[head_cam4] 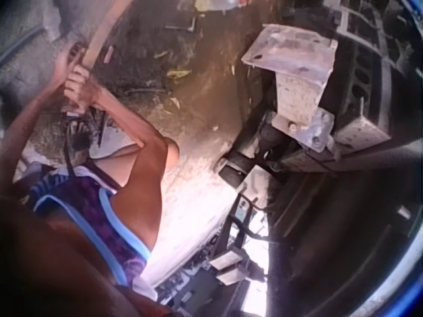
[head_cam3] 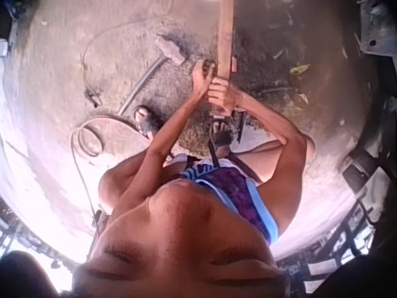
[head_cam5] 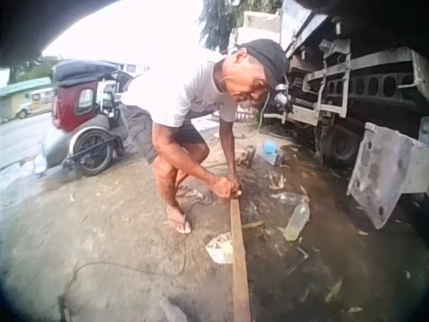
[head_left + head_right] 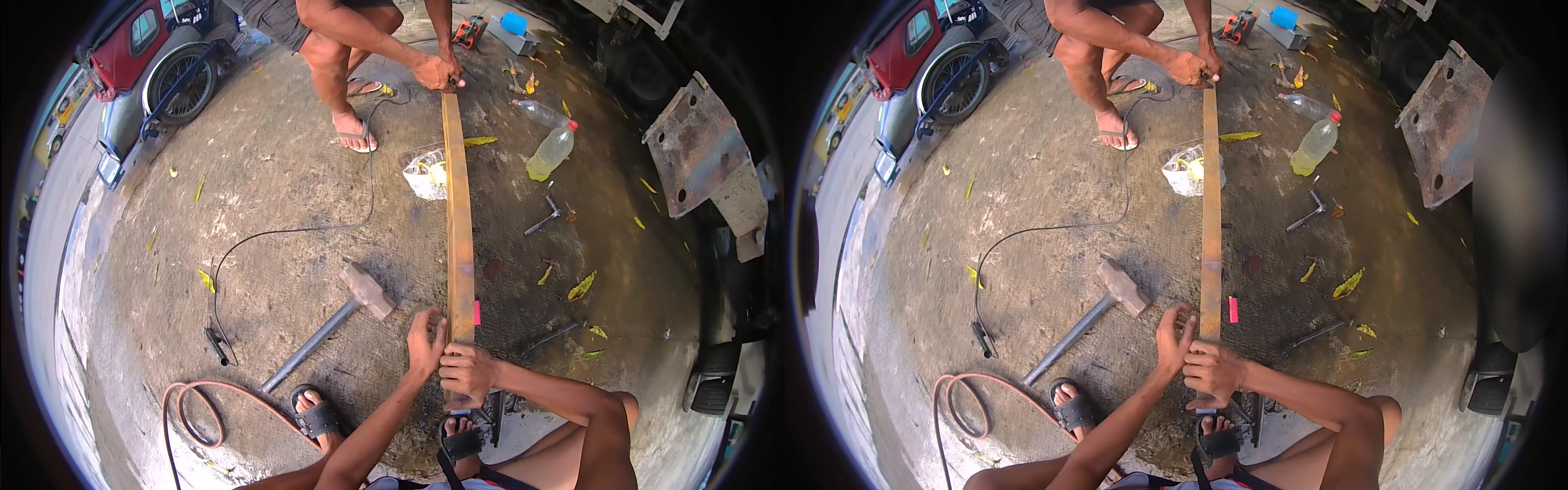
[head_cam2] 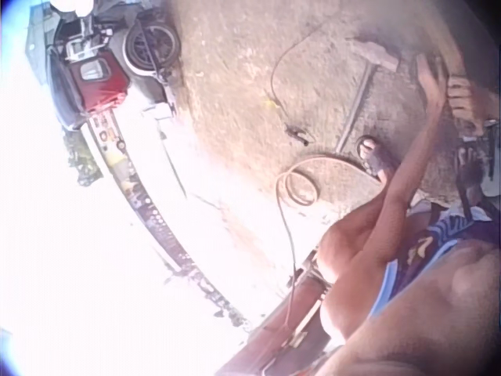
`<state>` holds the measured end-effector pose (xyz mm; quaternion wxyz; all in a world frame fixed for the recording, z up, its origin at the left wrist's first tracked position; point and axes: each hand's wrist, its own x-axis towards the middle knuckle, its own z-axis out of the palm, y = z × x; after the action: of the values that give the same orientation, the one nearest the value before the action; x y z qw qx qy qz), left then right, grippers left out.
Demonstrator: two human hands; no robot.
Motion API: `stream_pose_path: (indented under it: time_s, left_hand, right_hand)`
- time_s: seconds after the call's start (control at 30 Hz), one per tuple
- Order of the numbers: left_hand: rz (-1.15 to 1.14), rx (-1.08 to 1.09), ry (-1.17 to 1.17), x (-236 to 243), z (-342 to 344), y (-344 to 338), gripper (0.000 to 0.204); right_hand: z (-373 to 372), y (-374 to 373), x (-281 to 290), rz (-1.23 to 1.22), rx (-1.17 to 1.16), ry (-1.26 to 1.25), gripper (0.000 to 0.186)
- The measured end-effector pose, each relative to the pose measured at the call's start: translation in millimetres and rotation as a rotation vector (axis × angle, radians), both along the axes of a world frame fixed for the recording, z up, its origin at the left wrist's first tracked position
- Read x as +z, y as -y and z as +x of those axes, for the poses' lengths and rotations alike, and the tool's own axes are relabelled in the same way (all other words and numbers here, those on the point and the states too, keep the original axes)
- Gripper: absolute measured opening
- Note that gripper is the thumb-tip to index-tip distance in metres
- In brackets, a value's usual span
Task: The person sits on the ground and uses a hammer and metal rod to adjust a curved metal part attached to a vehicle. They repeatedly tap and pry the part, then remove it and place it on the ground with another person.
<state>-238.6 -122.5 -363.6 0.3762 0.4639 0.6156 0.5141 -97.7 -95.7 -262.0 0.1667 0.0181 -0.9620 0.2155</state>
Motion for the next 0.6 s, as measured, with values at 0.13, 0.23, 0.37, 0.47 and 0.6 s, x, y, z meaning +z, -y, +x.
stream_pose_path:
  time_s: [0.13, 0.23, 0.37, 0.47, 0.6]
  left_hand:
    - [0.086, -0.015, -0.125, -1.4, -56.4, -90.6, 0.019]
    - [0.112, 0.000, -0.233, -16.0, -96.1, -138.6, 0.018]
    - [0.080, -0.109, -0.332, -45.5, -122.1, -229.3, 0.019]
    - [0.187, -0.083, -0.497, -67.6, -129.4, -327.7, 0.020]
    - [0.077, 0.086, -0.685, -90.6, -133.1, -449.7, 0.029]
  right_hand:
    - [13.2, 0.9, -0.6, -0.032, 0.000, 0.064, 0.048]
    - [23.6, -1.5, -3.5, -0.072, -0.019, 0.038, 0.049]
    - [30.9, -3.4, -1.5, -0.135, -0.024, 0.114, 0.048]
    - [35.2, -1.9, -0.8, -0.174, -0.034, 0.141, 0.047]
    - [35.1, -0.9, -9.7, -0.151, -0.075, 0.106, 0.031]
